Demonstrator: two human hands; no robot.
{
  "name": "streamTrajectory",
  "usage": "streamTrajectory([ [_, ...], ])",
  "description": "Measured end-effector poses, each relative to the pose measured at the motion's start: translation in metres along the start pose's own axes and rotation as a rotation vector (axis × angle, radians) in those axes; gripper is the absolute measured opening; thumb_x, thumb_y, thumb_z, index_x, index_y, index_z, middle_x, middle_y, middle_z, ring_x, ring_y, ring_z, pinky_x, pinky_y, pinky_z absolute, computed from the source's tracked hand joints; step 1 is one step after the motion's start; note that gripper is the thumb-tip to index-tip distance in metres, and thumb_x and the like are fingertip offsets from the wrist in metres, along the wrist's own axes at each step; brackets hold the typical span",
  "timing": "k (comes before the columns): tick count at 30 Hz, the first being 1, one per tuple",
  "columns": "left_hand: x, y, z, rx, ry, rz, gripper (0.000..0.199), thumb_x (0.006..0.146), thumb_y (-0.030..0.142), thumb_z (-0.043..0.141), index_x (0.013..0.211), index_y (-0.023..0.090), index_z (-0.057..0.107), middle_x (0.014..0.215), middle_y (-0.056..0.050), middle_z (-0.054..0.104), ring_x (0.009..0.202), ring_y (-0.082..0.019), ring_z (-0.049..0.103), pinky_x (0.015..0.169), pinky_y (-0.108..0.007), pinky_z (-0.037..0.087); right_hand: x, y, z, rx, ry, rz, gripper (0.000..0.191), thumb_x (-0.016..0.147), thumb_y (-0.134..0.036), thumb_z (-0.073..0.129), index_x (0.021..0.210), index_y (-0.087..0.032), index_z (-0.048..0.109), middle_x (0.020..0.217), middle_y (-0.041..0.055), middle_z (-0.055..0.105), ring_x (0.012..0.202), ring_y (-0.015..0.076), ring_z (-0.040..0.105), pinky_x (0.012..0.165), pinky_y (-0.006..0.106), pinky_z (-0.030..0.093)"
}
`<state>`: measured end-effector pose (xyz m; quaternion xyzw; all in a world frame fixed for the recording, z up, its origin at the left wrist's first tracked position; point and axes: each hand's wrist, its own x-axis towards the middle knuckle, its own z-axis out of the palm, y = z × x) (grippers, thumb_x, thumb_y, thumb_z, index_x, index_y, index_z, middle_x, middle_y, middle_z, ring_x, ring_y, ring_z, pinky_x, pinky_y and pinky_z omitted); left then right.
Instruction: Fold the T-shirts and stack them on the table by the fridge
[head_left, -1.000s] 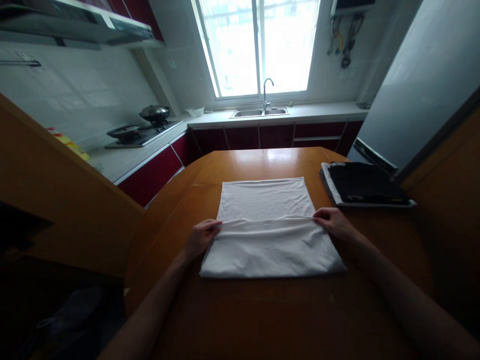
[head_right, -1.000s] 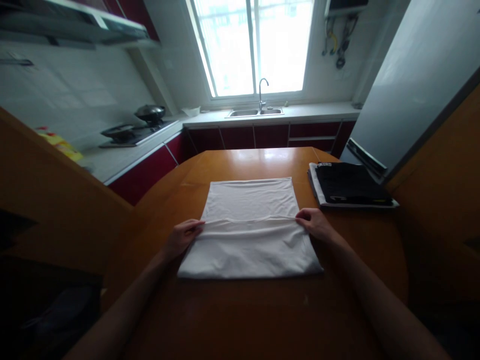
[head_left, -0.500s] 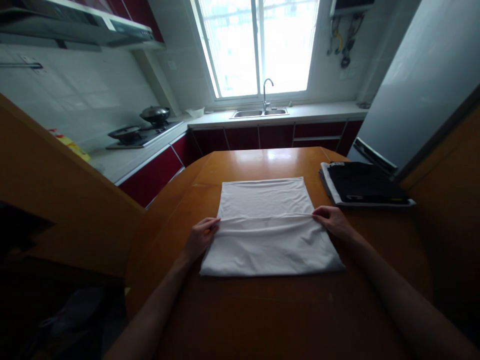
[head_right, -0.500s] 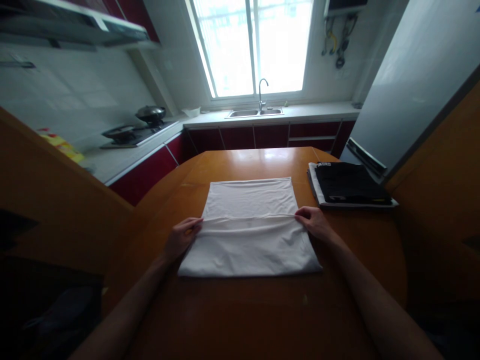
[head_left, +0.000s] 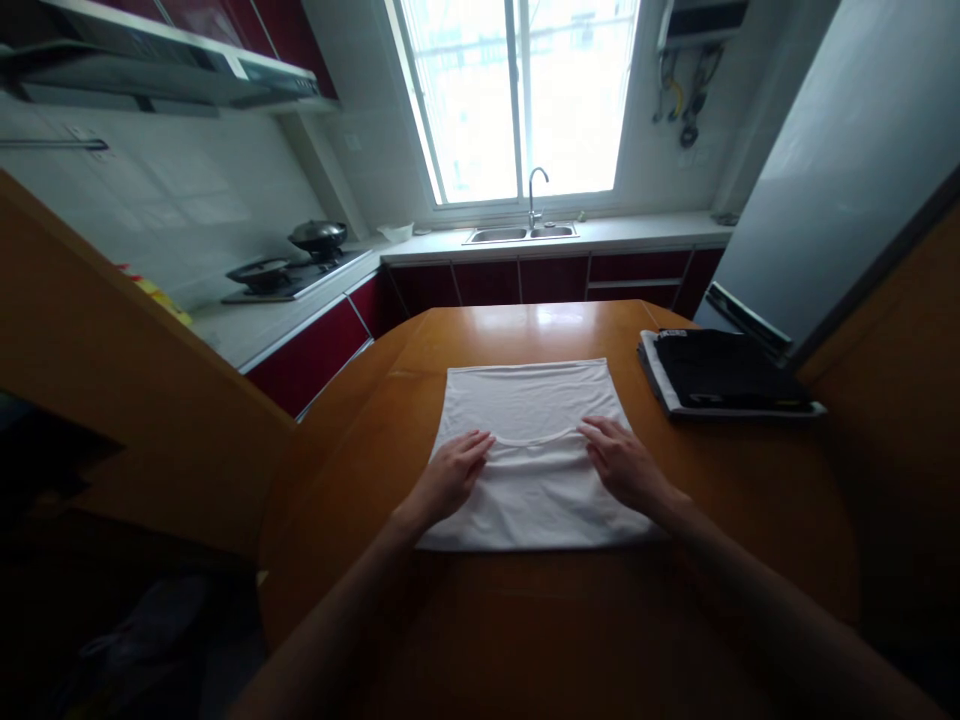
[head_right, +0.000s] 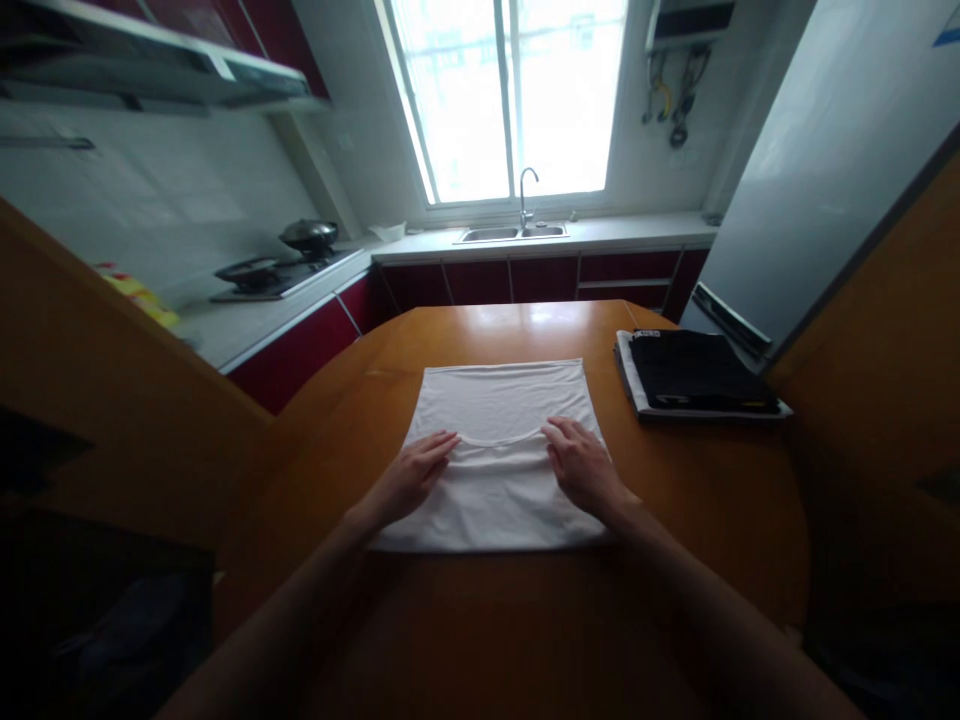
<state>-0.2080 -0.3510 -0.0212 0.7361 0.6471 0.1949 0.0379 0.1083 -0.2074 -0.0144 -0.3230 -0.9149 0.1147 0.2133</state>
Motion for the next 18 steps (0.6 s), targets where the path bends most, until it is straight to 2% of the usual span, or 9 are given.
streamTrajectory([
  [3, 0.004, 0.008, 0.023, 0.150, -0.120, -0.059, 0.053, 0.105, 0.043, 0.037, 0.153, 0.022, 0.043, 0.160, -0.012, 0.037, 0.151, -0.032, 0.028, 0.120, -0.058, 0.024, -0.005, -0.012, 0.024, -0.102, -0.152, 0.037, 0.059, 0.101, -0.040, 0.036, 0.152, -0.014, 0.043, 0.163, 0.0145, 0.032, 0.152, 0.0302, 0.024, 0.121, 0.053, 0.020],
  [5, 0.004, 0.007, 0.032, 0.210, -0.139, -0.086, 0.059, 0.104, 0.048, 0.035, 0.157, 0.022, 0.034, 0.165, -0.012, 0.026, 0.153, -0.034, 0.018, 0.120, -0.061, 0.019, -0.009, -0.008, 0.036, -0.146, -0.230, 0.094, 0.066, 0.101, -0.048, 0.035, 0.157, -0.013, 0.035, 0.165, 0.0156, 0.023, 0.154, 0.0313, 0.016, 0.122, 0.057, 0.014],
  [8, 0.001, 0.011, 0.032, 0.237, -0.110, -0.080, 0.063, 0.105, 0.051, 0.032, 0.160, 0.021, 0.028, 0.167, -0.012, 0.019, 0.154, -0.034, 0.014, 0.121, -0.060, 0.017, -0.013, 0.000, 0.040, -0.156, -0.253, 0.113, 0.069, 0.101, -0.052, 0.032, 0.158, -0.013, 0.030, 0.166, 0.0157, 0.019, 0.154, 0.0292, 0.013, 0.122, 0.055, 0.012],
  [12, -0.002, 0.028, 0.031, 0.242, -0.075, -0.001, 0.063, 0.104, 0.054, 0.033, 0.159, 0.024, 0.028, 0.166, -0.011, 0.023, 0.155, -0.031, 0.014, 0.122, -0.057, 0.016, -0.010, -0.005, 0.039, -0.147, -0.186, 0.083, 0.067, 0.102, -0.051, 0.033, 0.158, -0.016, 0.031, 0.166, 0.0141, 0.018, 0.155, 0.0285, 0.011, 0.122, 0.056, 0.011],
  [18, -0.001, 0.040, 0.038, 0.215, -0.178, 0.012, 0.063, 0.102, 0.056, 0.038, 0.158, 0.025, 0.034, 0.165, -0.012, 0.026, 0.153, -0.035, 0.019, 0.120, -0.060, 0.020, -0.007, -0.018, 0.035, -0.143, -0.212, 0.097, 0.064, 0.102, -0.047, 0.035, 0.156, -0.013, 0.035, 0.166, 0.0145, 0.021, 0.154, 0.0282, 0.015, 0.123, 0.055, 0.012],
])
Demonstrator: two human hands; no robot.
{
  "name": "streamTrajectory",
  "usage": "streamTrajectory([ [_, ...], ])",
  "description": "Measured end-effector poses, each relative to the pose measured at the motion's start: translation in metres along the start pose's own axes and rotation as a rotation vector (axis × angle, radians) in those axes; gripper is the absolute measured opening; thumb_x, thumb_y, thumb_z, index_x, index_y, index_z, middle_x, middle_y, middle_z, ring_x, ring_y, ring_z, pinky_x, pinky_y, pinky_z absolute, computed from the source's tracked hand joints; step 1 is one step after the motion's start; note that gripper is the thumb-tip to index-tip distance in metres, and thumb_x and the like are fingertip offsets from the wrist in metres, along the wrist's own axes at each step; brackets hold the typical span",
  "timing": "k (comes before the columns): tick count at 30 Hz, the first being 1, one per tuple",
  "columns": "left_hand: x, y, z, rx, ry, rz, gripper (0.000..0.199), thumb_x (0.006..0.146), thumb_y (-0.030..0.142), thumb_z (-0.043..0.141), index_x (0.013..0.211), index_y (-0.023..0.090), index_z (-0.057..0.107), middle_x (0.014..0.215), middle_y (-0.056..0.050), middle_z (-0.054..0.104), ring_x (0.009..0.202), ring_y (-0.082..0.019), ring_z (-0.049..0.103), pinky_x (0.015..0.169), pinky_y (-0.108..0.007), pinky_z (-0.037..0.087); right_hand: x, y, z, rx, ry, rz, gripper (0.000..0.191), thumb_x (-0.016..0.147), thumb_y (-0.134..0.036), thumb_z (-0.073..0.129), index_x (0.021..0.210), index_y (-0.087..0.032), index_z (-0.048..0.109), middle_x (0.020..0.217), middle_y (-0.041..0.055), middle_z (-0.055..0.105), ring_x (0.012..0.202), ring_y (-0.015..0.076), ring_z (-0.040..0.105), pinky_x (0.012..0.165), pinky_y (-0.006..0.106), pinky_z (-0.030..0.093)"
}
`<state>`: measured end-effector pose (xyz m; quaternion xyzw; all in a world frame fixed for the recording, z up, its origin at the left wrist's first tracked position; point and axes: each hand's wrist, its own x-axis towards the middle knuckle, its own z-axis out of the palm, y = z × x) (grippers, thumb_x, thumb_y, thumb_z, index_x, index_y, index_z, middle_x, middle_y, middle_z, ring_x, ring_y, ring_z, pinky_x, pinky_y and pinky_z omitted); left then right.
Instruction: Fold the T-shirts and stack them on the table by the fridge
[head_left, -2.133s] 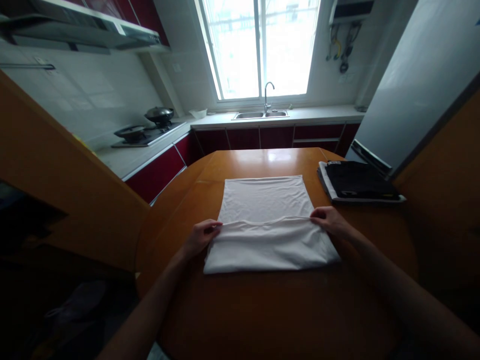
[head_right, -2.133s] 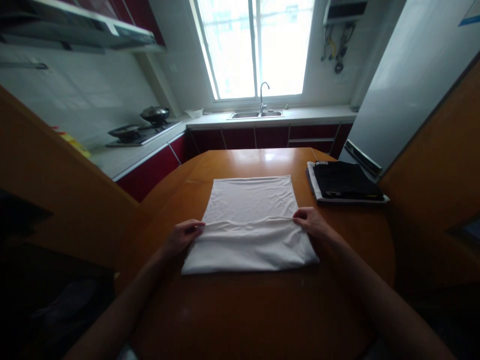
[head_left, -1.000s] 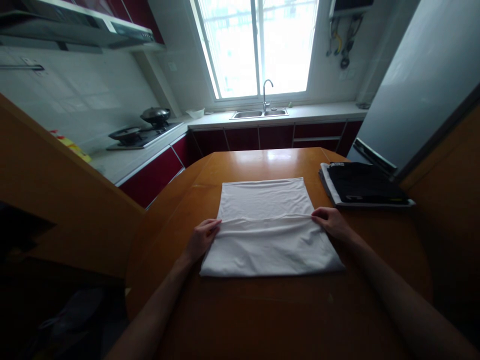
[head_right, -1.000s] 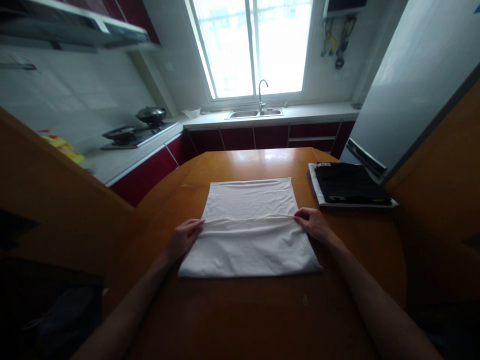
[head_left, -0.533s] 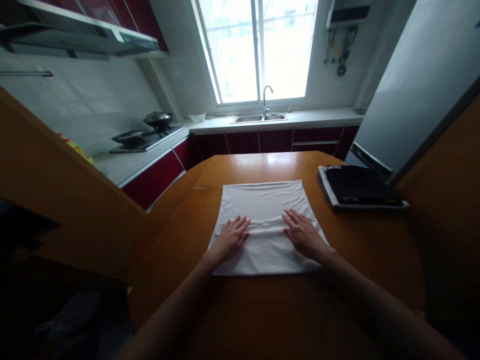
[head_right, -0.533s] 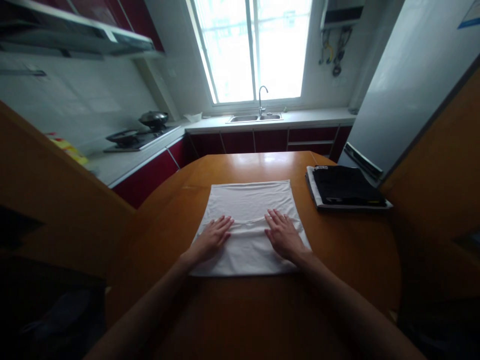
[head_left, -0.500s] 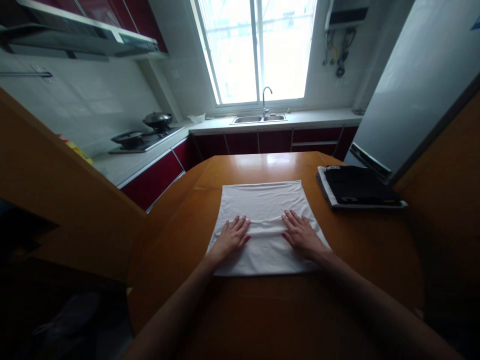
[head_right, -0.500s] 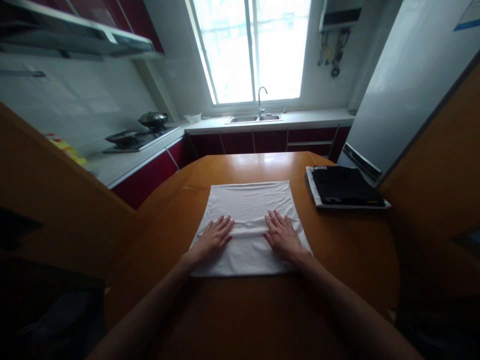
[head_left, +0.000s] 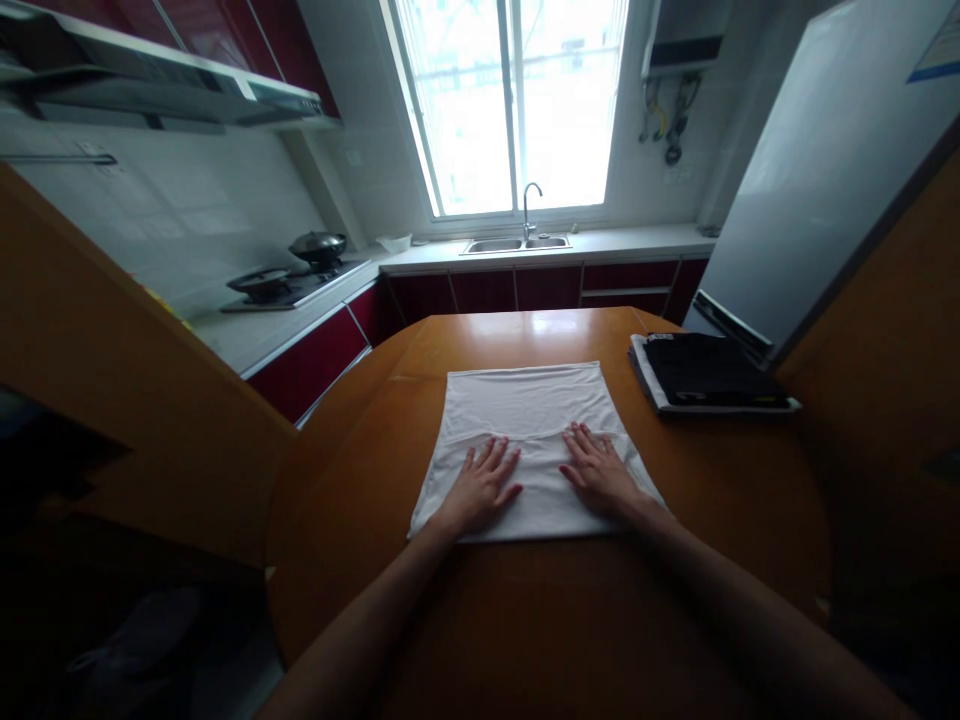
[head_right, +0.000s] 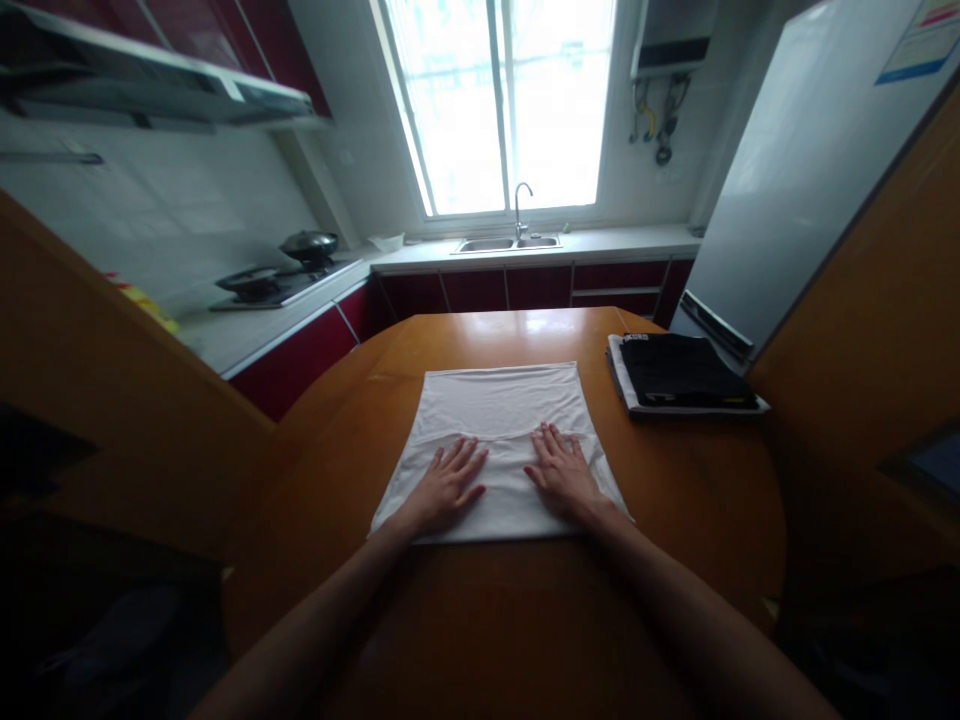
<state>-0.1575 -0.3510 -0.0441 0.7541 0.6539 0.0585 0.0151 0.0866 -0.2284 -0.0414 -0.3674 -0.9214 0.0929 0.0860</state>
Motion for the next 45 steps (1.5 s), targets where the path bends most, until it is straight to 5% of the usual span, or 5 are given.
streamTrajectory([
  [6, -0.024, -0.014, -0.016, -0.025, 0.113, -0.036, 0.059, 0.104, 0.052, 0.037, 0.157, 0.025, 0.036, 0.164, -0.011, 0.030, 0.153, -0.032, 0.020, 0.121, -0.058, 0.021, -0.031, 0.020, -0.013, 0.013, 0.240, 0.098, 0.058, 0.104, -0.038, 0.028, 0.156, -0.014, 0.036, 0.164, 0.0130, 0.026, 0.154, 0.0266, 0.017, 0.123, 0.054, 0.015],
  [19, -0.111, -0.057, -0.025, -0.196, 0.194, -0.134, 0.055, 0.104, 0.045, 0.037, 0.155, 0.024, 0.040, 0.160, -0.012, 0.037, 0.151, -0.031, 0.028, 0.119, -0.057, 0.029, -0.082, 0.066, -0.009, 0.118, 0.288, 0.183, 0.055, 0.104, -0.038, 0.027, 0.154, -0.020, 0.040, 0.163, 0.0107, 0.031, 0.152, 0.0276, 0.024, 0.121, 0.058, 0.021],
  [26, -0.164, -0.051, -0.034, -0.314, 0.362, -0.146, 0.036, 0.097, 0.043, 0.054, 0.128, 0.030, 0.068, 0.129, -0.008, 0.065, 0.116, -0.025, 0.066, 0.098, -0.037, 0.057, -0.126, 0.089, -0.020, 0.272, 0.575, 0.233, 0.050, 0.101, -0.030, 0.033, 0.145, -0.018, 0.053, 0.154, 0.0135, 0.047, 0.145, 0.0269, 0.039, 0.119, 0.051, 0.032],
  [35, -0.178, -0.052, -0.031, -0.306, 0.315, -0.109, 0.033, 0.096, 0.043, 0.057, 0.120, 0.027, 0.072, 0.121, -0.008, 0.069, 0.108, -0.024, 0.069, 0.094, -0.036, 0.059, -0.159, 0.076, -0.012, 0.216, 0.080, -0.074, 0.051, 0.101, -0.034, 0.041, 0.151, -0.027, 0.046, 0.161, 0.0067, 0.037, 0.151, 0.0272, 0.028, 0.121, 0.055, 0.028],
  [45, -0.179, -0.048, -0.043, -0.332, 0.374, -0.041, 0.021, 0.096, 0.027, 0.059, 0.113, 0.023, 0.070, 0.109, -0.007, 0.068, 0.097, -0.019, 0.068, 0.084, -0.031, 0.059, -0.155, 0.093, -0.006, 0.161, 0.316, -0.208, 0.031, 0.095, -0.033, 0.056, 0.123, -0.028, 0.070, 0.124, 0.0112, 0.065, 0.114, 0.0279, 0.062, 0.095, 0.042, 0.055],
])
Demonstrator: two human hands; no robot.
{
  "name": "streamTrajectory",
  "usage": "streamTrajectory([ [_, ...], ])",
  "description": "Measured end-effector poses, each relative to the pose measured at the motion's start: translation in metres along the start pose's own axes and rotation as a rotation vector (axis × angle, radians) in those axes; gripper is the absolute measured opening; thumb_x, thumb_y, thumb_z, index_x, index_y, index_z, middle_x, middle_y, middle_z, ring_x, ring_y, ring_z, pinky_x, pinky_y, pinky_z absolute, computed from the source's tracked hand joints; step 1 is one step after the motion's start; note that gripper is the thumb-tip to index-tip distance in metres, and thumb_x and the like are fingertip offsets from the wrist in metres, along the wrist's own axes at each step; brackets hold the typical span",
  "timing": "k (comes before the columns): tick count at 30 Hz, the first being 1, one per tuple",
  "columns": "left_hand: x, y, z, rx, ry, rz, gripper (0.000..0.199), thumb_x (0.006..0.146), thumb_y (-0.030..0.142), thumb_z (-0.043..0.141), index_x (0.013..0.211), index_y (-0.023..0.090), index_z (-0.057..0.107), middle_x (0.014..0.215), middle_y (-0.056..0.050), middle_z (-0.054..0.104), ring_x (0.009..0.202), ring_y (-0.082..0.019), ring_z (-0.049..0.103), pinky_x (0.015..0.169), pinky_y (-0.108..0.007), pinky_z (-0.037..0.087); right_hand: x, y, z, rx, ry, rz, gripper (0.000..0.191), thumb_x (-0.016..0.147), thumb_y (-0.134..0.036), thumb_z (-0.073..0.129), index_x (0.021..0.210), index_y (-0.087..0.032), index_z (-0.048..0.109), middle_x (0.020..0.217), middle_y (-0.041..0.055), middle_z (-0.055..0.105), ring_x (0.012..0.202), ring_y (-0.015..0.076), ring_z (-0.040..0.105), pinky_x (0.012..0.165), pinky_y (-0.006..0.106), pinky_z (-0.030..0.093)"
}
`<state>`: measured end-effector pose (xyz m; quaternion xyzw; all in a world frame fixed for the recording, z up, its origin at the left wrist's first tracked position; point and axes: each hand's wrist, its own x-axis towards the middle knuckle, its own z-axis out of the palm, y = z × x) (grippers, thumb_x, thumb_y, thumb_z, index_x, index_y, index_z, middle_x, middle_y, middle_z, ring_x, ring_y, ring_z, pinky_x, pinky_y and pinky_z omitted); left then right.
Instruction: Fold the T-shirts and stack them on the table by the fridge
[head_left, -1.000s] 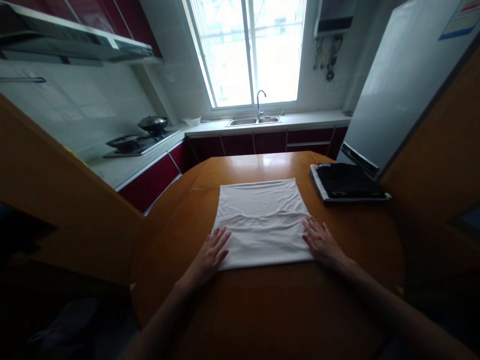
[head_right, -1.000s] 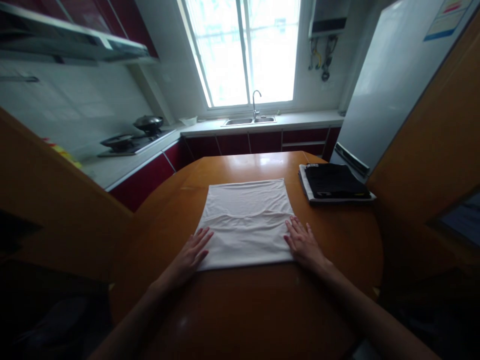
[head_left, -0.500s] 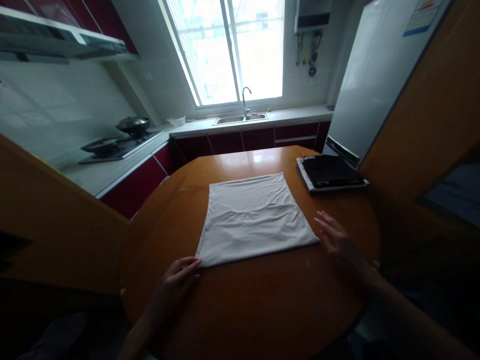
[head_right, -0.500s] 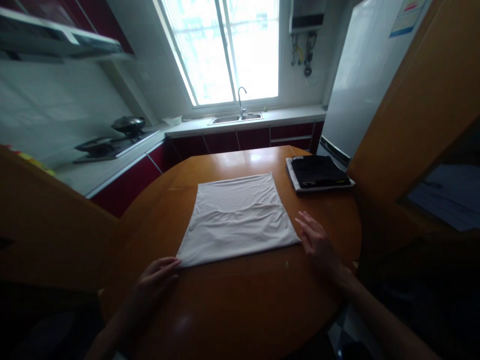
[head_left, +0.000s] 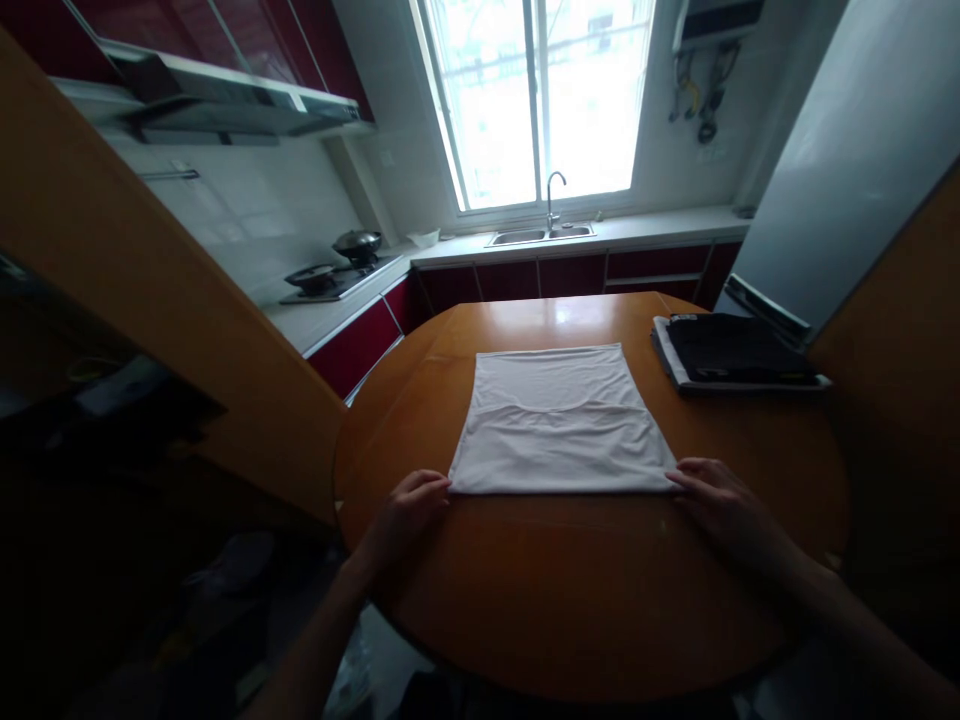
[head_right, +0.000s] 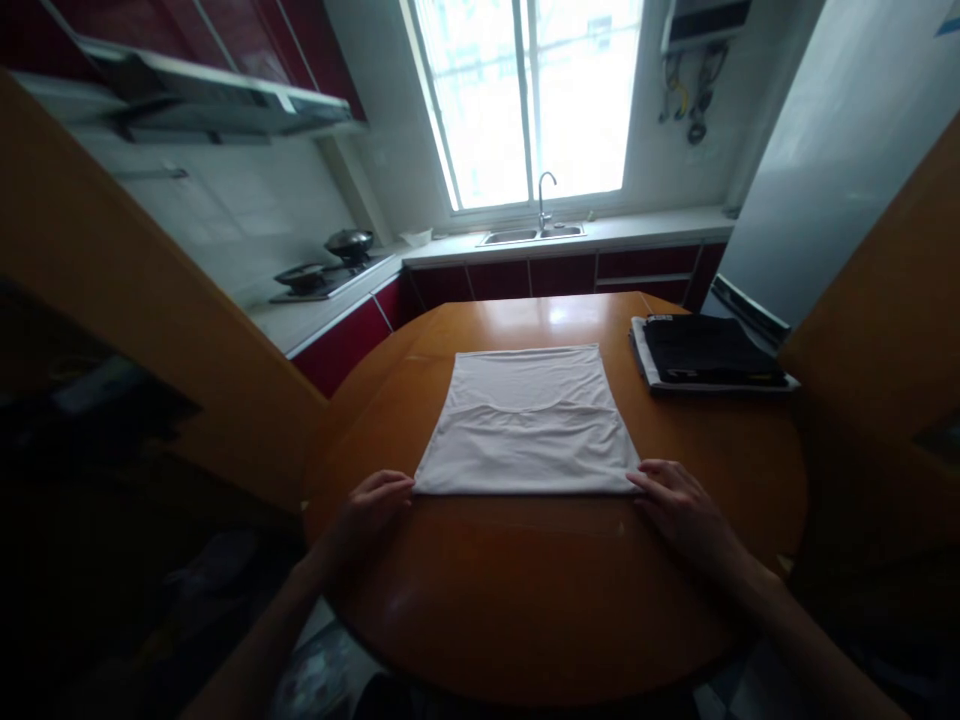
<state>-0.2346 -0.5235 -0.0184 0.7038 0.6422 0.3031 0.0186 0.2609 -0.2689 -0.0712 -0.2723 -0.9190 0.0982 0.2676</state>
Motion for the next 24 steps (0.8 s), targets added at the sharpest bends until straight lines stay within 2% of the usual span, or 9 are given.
streamTrajectory([
  [3, 0.005, 0.000, 0.005, 0.034, -0.063, 0.054, 0.023, 0.096, 0.023, 0.057, 0.116, 0.024, 0.070, 0.108, -0.007, 0.068, 0.097, -0.019, 0.068, 0.085, -0.031, 0.058, 0.000, 0.005, 0.002, -0.037, -0.003, -0.029, 0.025, 0.096, -0.033, 0.055, 0.112, -0.028, 0.074, 0.111, 0.0099, 0.067, 0.101, 0.0256, 0.065, 0.085, 0.037, 0.057],
  [6, 0.009, -0.002, 0.010, 0.106, -0.110, 0.076, 0.025, 0.098, 0.020, 0.054, 0.116, 0.024, 0.070, 0.107, -0.007, 0.068, 0.096, -0.018, 0.067, 0.085, -0.031, 0.057, 0.001, 0.004, -0.001, -0.085, -0.019, -0.050, 0.025, 0.098, -0.029, 0.051, 0.110, -0.027, 0.073, 0.109, 0.0088, 0.067, 0.096, 0.0230, 0.065, 0.081, 0.035, 0.055],
  [10, 0.016, 0.000, 0.009, 0.179, -0.167, 0.067, 0.026, 0.099, 0.018, 0.049, 0.114, 0.023, 0.070, 0.103, -0.007, 0.068, 0.091, -0.018, 0.066, 0.083, -0.031, 0.056, 0.006, -0.008, -0.014, -0.179, -0.102, -0.080, 0.028, 0.097, -0.017, 0.047, 0.111, -0.025, 0.070, 0.105, 0.0078, 0.069, 0.091, 0.0215, 0.065, 0.080, 0.034, 0.051],
  [13, 0.022, 0.006, 0.007, 0.206, -0.187, 0.088, 0.024, 0.099, 0.016, 0.048, 0.108, 0.022, 0.070, 0.101, -0.007, 0.067, 0.090, -0.018, 0.066, 0.083, -0.031, 0.056, 0.014, -0.018, -0.020, -0.260, -0.123, -0.087, 0.024, 0.093, -0.013, 0.051, 0.103, -0.023, 0.070, 0.097, 0.0081, 0.069, 0.085, 0.0220, 0.063, 0.077, 0.033, 0.048],
  [18, 0.027, 0.014, 0.006, 0.210, -0.162, 0.104, 0.022, 0.094, 0.011, 0.047, 0.095, 0.019, 0.067, 0.093, -0.007, 0.064, 0.085, -0.018, 0.063, 0.079, -0.029, 0.055, 0.025, -0.022, -0.022, -0.305, -0.088, -0.119, 0.018, 0.089, -0.009, 0.053, 0.087, -0.021, 0.067, 0.091, 0.0079, 0.068, 0.080, 0.0215, 0.061, 0.073, 0.032, 0.045],
  [21, 0.022, 0.018, 0.003, 0.200, -0.118, 0.106, 0.022, 0.090, 0.006, 0.046, 0.092, 0.020, 0.063, 0.092, -0.006, 0.062, 0.085, -0.018, 0.061, 0.079, -0.028, 0.054, 0.022, -0.023, -0.025, -0.254, -0.025, -0.137, 0.015, 0.087, -0.009, 0.054, 0.087, -0.021, 0.064, 0.094, 0.0083, 0.068, 0.085, 0.0221, 0.062, 0.077, 0.032, 0.047],
  [24, 0.012, 0.027, -0.005, 0.157, -0.076, 0.112, 0.023, 0.085, 0.004, 0.047, 0.095, 0.020, 0.060, 0.100, -0.007, 0.060, 0.092, -0.019, 0.061, 0.082, -0.029, 0.053, 0.012, -0.024, -0.032, -0.159, 0.024, -0.185, 0.015, 0.086, -0.010, 0.055, 0.090, -0.021, 0.064, 0.101, 0.0084, 0.069, 0.093, 0.0231, 0.063, 0.084, 0.034, 0.048],
])
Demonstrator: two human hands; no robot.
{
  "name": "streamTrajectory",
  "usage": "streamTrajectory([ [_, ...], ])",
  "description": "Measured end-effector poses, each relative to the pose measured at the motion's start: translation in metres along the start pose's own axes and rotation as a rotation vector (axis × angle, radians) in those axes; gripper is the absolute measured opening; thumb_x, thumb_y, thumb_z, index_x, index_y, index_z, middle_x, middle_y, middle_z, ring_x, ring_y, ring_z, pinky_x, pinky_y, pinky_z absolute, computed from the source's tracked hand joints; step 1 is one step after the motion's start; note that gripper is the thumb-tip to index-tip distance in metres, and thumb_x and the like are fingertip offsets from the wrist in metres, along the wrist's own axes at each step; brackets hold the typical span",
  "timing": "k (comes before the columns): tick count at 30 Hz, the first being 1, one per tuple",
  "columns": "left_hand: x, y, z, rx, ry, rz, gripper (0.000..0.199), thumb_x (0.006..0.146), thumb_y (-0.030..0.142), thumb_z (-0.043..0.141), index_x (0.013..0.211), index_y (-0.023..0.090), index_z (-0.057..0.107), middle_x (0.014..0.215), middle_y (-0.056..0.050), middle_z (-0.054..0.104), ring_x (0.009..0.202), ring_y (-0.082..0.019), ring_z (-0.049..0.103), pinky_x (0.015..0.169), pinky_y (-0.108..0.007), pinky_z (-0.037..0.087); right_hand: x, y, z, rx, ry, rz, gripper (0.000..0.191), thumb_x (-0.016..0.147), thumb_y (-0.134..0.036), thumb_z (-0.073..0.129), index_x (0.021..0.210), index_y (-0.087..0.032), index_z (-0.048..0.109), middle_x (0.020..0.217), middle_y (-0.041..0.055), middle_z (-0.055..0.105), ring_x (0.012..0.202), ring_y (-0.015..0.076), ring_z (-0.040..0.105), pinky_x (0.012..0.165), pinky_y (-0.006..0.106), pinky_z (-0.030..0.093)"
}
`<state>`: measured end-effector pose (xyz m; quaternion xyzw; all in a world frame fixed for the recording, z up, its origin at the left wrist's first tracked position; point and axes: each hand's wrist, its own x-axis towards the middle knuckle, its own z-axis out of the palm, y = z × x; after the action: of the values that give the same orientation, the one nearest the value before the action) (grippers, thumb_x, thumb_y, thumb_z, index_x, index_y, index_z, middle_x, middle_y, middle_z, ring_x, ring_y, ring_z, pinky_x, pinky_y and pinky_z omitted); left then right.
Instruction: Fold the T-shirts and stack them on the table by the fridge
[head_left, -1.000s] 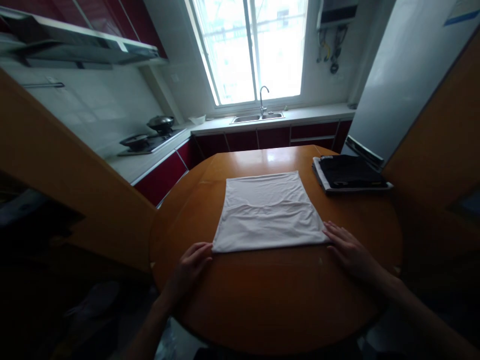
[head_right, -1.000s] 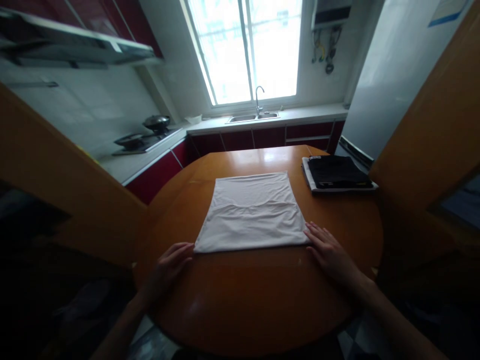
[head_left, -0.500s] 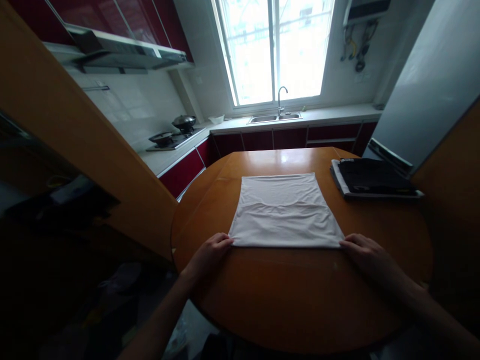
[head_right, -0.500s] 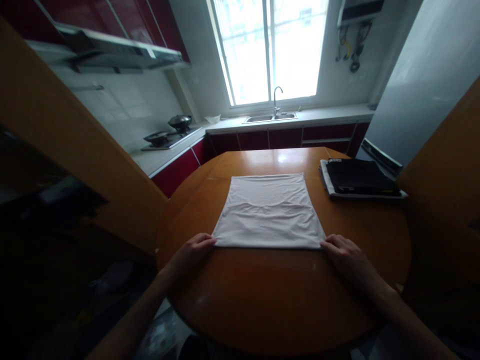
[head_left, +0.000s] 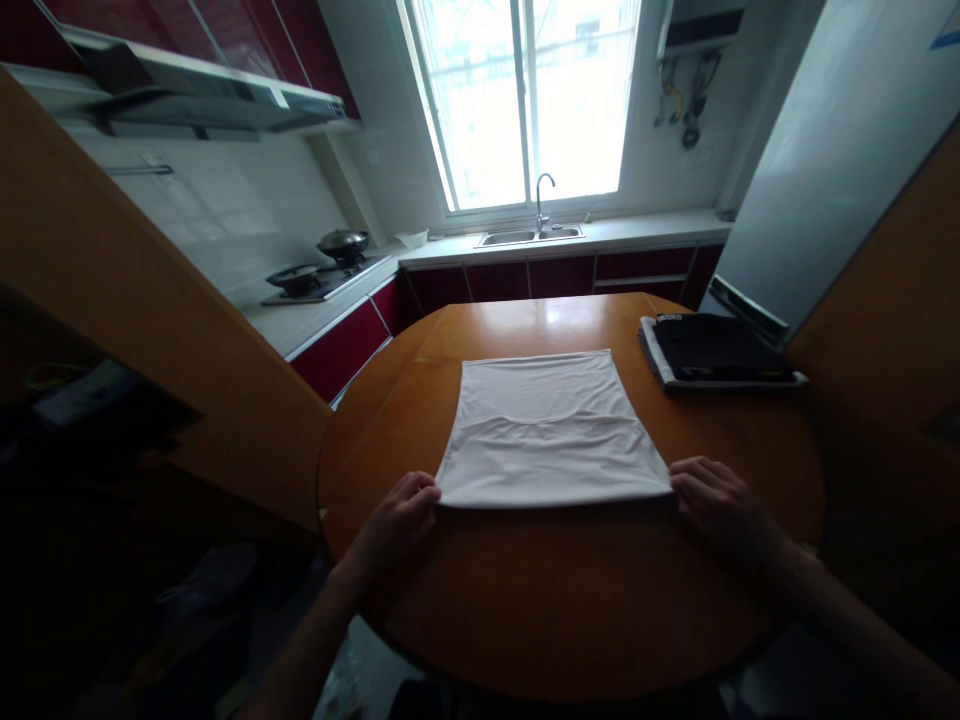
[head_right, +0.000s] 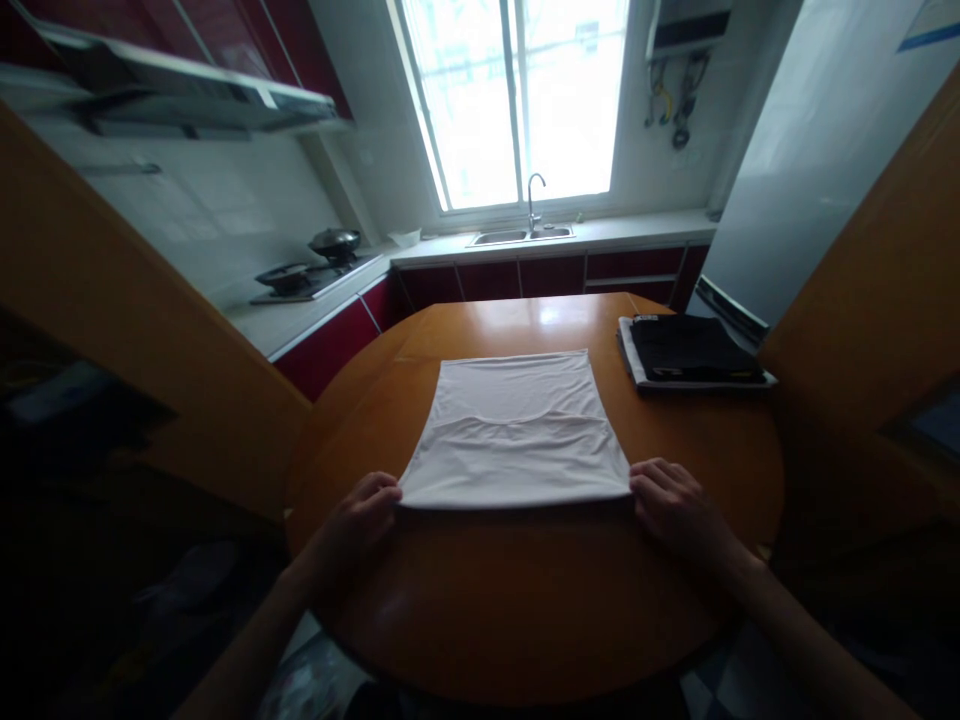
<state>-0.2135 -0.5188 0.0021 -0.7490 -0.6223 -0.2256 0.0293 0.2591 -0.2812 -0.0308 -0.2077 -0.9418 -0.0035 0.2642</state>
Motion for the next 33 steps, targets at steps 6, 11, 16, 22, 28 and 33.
streamTrajectory([
  [6, -0.023, 0.021, -0.026, -0.265, -0.016, -0.005, 0.013, 0.091, 0.014, 0.048, 0.097, 0.020, 0.056, 0.098, -0.007, 0.061, 0.093, -0.019, 0.062, 0.081, -0.029, 0.052, -0.019, -0.019, -0.023, 0.286, 0.098, -0.030, 0.019, 0.084, -0.013, 0.057, 0.099, -0.023, 0.063, 0.101, 0.0071, 0.071, 0.095, 0.0235, 0.065, 0.084, 0.037, 0.051],
  [11, -0.042, 0.031, -0.038, -0.414, -0.010, -0.105, 0.012, 0.096, 0.021, 0.046, 0.095, 0.020, 0.058, 0.086, -0.006, 0.063, 0.080, -0.019, 0.062, 0.072, -0.029, 0.050, -0.023, -0.039, -0.042, 0.544, 0.165, 0.100, 0.014, 0.085, -0.014, 0.056, 0.092, -0.025, 0.062, 0.083, 0.0055, 0.067, 0.082, 0.0236, 0.065, 0.074, 0.037, 0.052],
  [16, -0.047, 0.037, -0.049, -0.496, 0.028, -0.243, 0.018, 0.094, 0.033, 0.049, 0.090, 0.022, 0.063, 0.078, -0.007, 0.065, 0.070, -0.021, 0.062, 0.065, -0.031, 0.052, -0.017, -0.042, -0.053, 0.620, 0.226, 0.296, 0.009, 0.089, -0.024, 0.057, 0.090, -0.026, 0.066, 0.084, 0.0078, 0.068, 0.080, 0.0252, 0.067, 0.070, 0.036, 0.054],
  [22, -0.012, 0.030, -0.059, -0.341, 0.153, -0.370, 0.026, 0.089, 0.043, 0.054, 0.084, 0.021, 0.067, 0.078, -0.006, 0.070, 0.068, -0.019, 0.065, 0.061, -0.028, 0.054, 0.021, -0.017, -0.050, 0.592, 0.287, 0.412, 0.019, 0.089, -0.044, 0.061, 0.090, -0.026, 0.067, 0.088, 0.0087, 0.070, 0.082, 0.0250, 0.068, 0.073, 0.034, 0.056],
  [28, 0.043, -0.005, -0.054, -0.293, 0.241, -0.449, 0.030, 0.089, 0.045, 0.053, 0.091, 0.019, 0.066, 0.080, -0.003, 0.070, 0.069, -0.017, 0.064, 0.061, -0.025, 0.052, 0.083, 0.018, -0.030, 0.601, 0.396, 0.474, 0.019, 0.083, -0.040, 0.065, 0.086, -0.022, 0.068, 0.083, 0.0063, 0.070, 0.077, 0.0221, 0.067, 0.072, 0.033, 0.056],
  [33, 0.090, -0.048, -0.032, -0.264, 0.216, -0.401, 0.026, 0.090, 0.040, 0.052, 0.092, 0.018, 0.066, 0.082, -0.002, 0.068, 0.073, -0.016, 0.062, 0.065, -0.023, 0.049, 0.126, 0.057, 0.005, 0.666, 0.334, 0.508, 0.015, 0.077, -0.032, 0.061, 0.082, -0.020, 0.070, 0.081, 0.0053, 0.072, 0.075, 0.0206, 0.066, 0.069, 0.031, 0.054],
])
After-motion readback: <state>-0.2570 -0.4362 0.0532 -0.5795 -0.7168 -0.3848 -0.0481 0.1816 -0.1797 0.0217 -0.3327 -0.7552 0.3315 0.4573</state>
